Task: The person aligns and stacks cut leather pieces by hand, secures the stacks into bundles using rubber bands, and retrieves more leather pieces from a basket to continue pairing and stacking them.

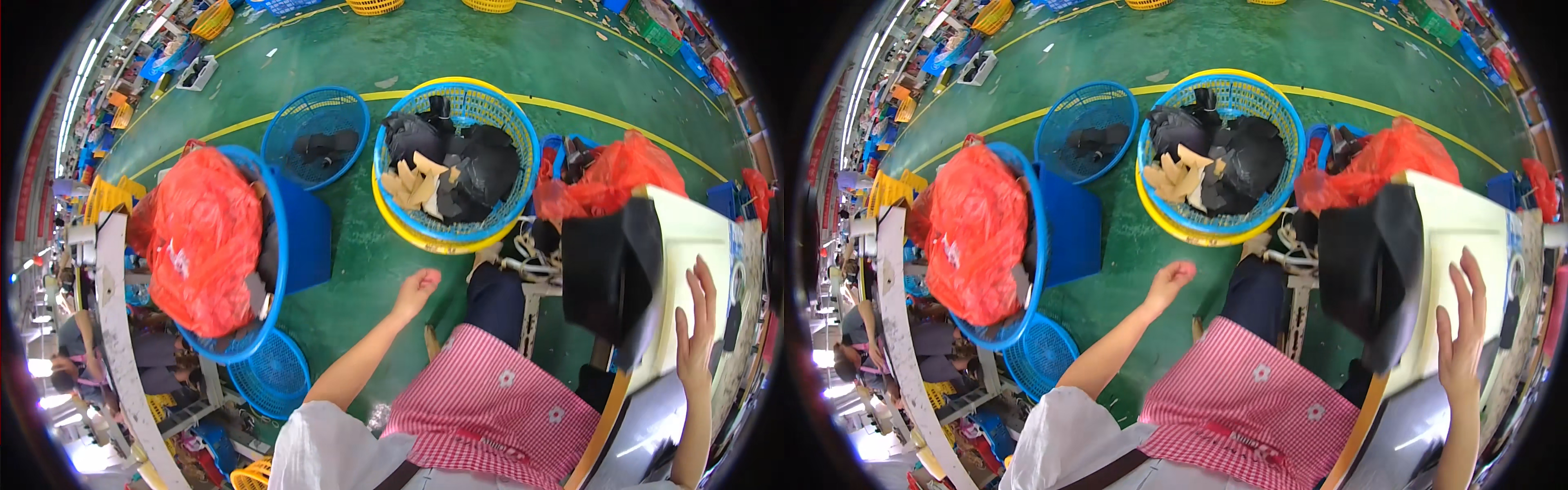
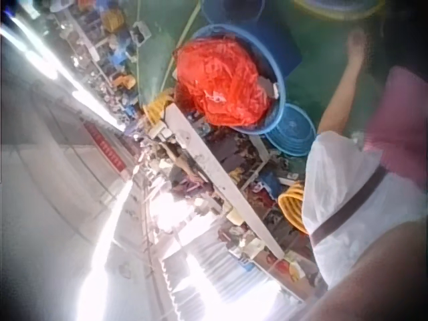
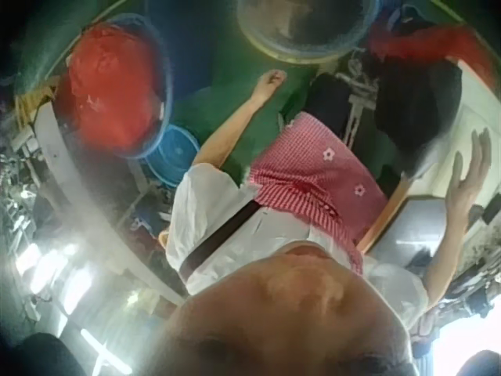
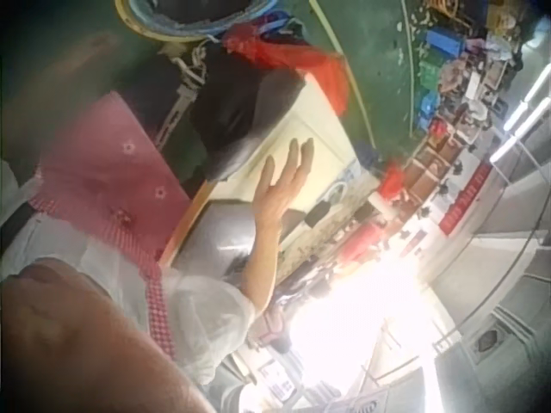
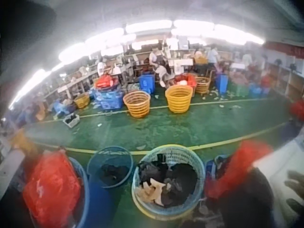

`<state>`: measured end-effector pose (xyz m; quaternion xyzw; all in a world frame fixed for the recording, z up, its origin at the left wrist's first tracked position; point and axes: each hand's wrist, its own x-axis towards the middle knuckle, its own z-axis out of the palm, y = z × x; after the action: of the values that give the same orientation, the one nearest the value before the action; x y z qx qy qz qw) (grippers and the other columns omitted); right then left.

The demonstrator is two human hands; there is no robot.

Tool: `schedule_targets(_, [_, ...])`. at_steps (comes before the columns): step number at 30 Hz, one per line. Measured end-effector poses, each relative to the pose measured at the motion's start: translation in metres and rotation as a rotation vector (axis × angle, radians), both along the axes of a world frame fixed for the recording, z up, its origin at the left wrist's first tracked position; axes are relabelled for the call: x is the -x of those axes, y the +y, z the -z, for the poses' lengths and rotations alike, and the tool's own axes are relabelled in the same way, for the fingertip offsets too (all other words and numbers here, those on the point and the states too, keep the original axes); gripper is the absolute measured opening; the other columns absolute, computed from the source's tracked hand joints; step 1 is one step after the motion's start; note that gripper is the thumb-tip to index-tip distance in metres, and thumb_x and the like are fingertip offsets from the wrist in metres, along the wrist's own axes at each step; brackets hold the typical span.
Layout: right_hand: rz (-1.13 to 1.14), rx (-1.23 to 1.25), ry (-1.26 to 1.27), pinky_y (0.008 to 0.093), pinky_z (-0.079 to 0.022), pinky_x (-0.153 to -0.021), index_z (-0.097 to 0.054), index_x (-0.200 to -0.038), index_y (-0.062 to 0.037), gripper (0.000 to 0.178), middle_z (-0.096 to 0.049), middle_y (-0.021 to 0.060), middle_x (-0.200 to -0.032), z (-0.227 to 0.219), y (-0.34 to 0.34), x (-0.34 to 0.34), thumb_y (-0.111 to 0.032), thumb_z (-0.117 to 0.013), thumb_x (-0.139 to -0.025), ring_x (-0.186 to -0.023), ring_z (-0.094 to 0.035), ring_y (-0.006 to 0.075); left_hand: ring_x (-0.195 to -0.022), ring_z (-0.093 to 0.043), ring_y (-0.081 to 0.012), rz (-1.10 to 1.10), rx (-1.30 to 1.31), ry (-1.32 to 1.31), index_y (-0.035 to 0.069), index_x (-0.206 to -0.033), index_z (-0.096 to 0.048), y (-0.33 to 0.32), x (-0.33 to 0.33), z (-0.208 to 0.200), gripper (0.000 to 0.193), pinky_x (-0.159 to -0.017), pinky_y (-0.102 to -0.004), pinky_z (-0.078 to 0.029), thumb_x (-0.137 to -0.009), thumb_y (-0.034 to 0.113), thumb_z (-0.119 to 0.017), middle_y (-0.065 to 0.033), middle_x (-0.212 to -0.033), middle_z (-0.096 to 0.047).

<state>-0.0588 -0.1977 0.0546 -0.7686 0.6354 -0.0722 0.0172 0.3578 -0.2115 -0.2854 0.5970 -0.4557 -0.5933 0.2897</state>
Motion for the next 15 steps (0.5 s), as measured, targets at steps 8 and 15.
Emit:
schedule_targets(8, [-0.013, -0.249, 0.054, 0.0603, -0.013, -0.112, -0.036, -0.137, 0.0066, 0.061, -0.036, 0.0272, -0.141, 0.033, -0.031, 0.007, -0.035, -0.035, -0.093, -0.135, -0.029, 0.0460, -0.088, -0.058, -0.0348, -0.209, 0.567, -0.300, 0.000, -0.104, -0.052, -0.319, 0.041, 0.153, 0.023, -0.078, -0.0423, -0.046, -0.081, 0.001, -0.051, -0.0200, -0.093, -0.057])
schedule_targets(15, [0.309, -0.296, 0.208, 0.0646, -0.028, -0.105, -0.048, -0.121, -0.0007, 0.041, -0.054, 0.0259, -0.119, 0.008, 0.000, 0.057, -0.021, -0.046, -0.086, -0.107, -0.056, 0.0444, -0.092, -0.066, -0.0359, -0.125, 0.210, -1.148, -0.010, -0.116, -0.040, -0.493, 0.068, 0.179, 0.070, -0.078, -0.0418, -0.055, -0.079, 0.038, -0.073, -0.0262, -0.104, -0.062])
